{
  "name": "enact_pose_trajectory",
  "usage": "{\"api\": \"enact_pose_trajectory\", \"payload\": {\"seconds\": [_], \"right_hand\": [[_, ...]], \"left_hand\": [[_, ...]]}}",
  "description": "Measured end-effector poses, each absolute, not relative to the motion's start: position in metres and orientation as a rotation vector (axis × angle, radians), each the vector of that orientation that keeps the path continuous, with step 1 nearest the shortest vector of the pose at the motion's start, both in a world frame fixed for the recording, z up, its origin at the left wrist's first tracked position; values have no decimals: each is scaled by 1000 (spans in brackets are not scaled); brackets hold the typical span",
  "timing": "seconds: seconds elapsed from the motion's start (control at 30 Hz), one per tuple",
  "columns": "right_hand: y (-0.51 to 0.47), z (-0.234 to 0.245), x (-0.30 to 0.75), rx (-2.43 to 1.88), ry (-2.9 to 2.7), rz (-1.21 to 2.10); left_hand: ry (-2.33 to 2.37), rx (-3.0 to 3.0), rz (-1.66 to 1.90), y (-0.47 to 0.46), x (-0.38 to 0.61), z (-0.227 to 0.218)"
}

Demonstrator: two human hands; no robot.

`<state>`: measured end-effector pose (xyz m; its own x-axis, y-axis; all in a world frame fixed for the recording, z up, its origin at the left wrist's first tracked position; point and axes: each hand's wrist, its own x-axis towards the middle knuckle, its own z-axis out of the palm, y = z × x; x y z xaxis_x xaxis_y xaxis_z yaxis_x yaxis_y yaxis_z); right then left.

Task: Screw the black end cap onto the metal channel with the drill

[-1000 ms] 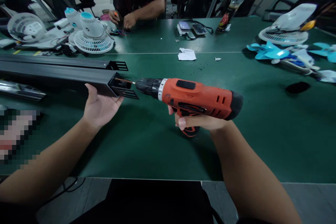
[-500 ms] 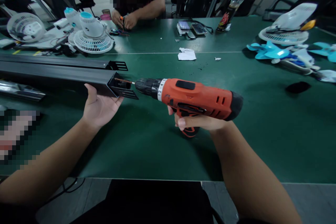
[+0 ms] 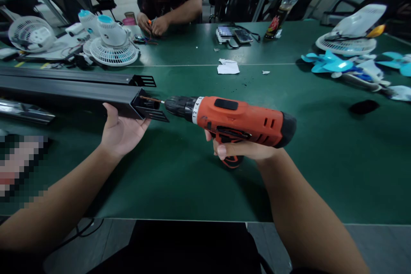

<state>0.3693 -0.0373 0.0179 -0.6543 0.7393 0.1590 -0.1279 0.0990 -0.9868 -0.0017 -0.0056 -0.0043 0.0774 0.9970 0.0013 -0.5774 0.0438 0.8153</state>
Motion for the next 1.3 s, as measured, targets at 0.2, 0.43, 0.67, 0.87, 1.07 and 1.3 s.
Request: {"api": "enact_pose_trajectory", "payload": {"seconds": [0.2, 0.43, 0.67, 0.87, 1.07, 1.3], "right_hand": [[-38, 16, 370, -622, -1701, 1633], [-40, 18, 368, -595, -1686, 1629], [-38, 19, 369, -574, -1686, 1642], [-36, 23, 368, -500, -1716, 1659], [-37, 24, 367, -501, -1716, 1685], [-34, 16, 371, -407, -1724, 1630]], "left_hand": [[707, 750, 1375, -6, -2, -4], [714, 750, 1385, -6, -2, -4], [674, 792, 1367, -3, -5, -9], [602, 758, 1362, 0, -7, -13], [583, 743, 1358, 0, -8, -15], [584, 725, 1341, 0, -10, -13]]}}
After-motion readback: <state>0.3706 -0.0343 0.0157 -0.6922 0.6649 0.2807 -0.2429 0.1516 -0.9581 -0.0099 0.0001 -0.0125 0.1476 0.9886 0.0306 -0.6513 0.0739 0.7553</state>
